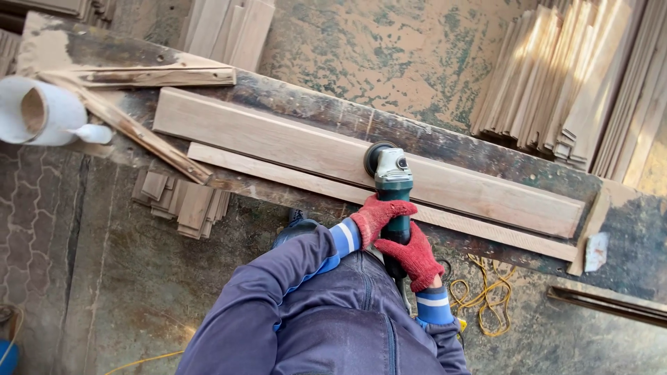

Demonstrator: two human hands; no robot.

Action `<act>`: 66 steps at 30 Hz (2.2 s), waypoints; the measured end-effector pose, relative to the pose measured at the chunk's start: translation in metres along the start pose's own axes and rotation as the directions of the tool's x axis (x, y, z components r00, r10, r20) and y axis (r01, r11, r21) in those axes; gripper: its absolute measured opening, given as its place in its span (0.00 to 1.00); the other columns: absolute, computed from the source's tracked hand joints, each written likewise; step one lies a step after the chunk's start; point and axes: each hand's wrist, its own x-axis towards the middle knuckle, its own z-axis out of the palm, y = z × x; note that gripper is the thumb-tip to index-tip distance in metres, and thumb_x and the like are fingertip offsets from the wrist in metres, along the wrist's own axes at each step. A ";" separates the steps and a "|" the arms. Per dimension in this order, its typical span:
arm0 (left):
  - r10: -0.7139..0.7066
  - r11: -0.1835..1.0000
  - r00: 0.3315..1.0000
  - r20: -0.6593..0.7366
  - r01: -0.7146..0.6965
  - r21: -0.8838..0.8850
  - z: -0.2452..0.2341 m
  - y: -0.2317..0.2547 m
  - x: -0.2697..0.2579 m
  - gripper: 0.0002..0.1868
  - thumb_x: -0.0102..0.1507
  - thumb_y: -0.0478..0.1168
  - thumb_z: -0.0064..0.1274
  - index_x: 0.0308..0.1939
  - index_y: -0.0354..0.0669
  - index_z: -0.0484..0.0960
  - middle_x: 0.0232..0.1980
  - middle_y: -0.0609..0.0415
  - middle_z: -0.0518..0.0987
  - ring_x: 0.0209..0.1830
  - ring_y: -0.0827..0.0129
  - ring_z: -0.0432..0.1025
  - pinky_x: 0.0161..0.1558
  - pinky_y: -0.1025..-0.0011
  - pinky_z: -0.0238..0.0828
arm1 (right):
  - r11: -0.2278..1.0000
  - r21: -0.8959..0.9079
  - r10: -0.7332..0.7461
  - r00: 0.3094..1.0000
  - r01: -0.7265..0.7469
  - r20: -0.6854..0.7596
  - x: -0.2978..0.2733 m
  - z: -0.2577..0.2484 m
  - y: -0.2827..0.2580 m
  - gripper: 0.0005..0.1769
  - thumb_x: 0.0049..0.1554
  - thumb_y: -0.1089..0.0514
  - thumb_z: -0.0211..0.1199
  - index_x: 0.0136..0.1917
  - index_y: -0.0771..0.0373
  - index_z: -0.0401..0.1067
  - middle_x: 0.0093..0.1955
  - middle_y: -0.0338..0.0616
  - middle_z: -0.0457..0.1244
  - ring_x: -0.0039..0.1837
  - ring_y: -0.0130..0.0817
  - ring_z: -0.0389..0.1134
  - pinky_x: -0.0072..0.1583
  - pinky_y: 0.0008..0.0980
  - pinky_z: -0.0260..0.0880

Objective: The recorder picks up a wooden plank, walks to a workbench, and uses an angle grinder equipped with a sanding disc to sand the surface of the wood.

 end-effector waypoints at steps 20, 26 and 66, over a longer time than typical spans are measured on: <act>0.026 0.993 0.997 -0.074 -0.034 -0.117 -0.013 -0.021 0.036 0.42 0.41 0.45 0.80 0.56 0.37 0.80 0.42 0.43 0.84 0.50 0.51 0.80 0.54 0.52 0.77 | 1.000 -0.012 -0.004 0.997 0.005 0.075 0.004 -0.002 -0.012 0.45 0.28 0.36 0.88 0.54 0.54 0.74 0.46 0.52 0.67 0.53 0.46 0.70 0.57 0.44 0.69; 0.034 0.999 0.992 0.120 -0.036 0.017 0.082 -0.039 0.042 0.36 0.40 0.43 0.79 0.51 0.42 0.84 0.40 0.45 0.84 0.47 0.53 0.80 0.54 0.57 0.76 | 0.959 0.284 0.038 0.993 -0.003 -0.115 0.001 -0.056 0.059 0.39 0.28 0.47 0.90 0.51 0.54 0.76 0.41 0.48 0.69 0.46 0.39 0.70 0.50 0.42 0.71; -0.028 0.940 0.978 0.209 -0.045 0.337 -0.216 0.070 -0.033 0.55 0.38 0.52 0.83 0.67 0.40 0.76 0.63 0.42 0.80 0.70 0.53 0.70 0.73 0.54 0.64 | 0.997 0.040 -0.067 0.998 0.067 -0.008 -0.002 0.157 -0.099 0.41 0.33 0.49 0.85 0.56 0.66 0.71 0.47 0.63 0.68 0.56 0.62 0.71 0.59 0.56 0.69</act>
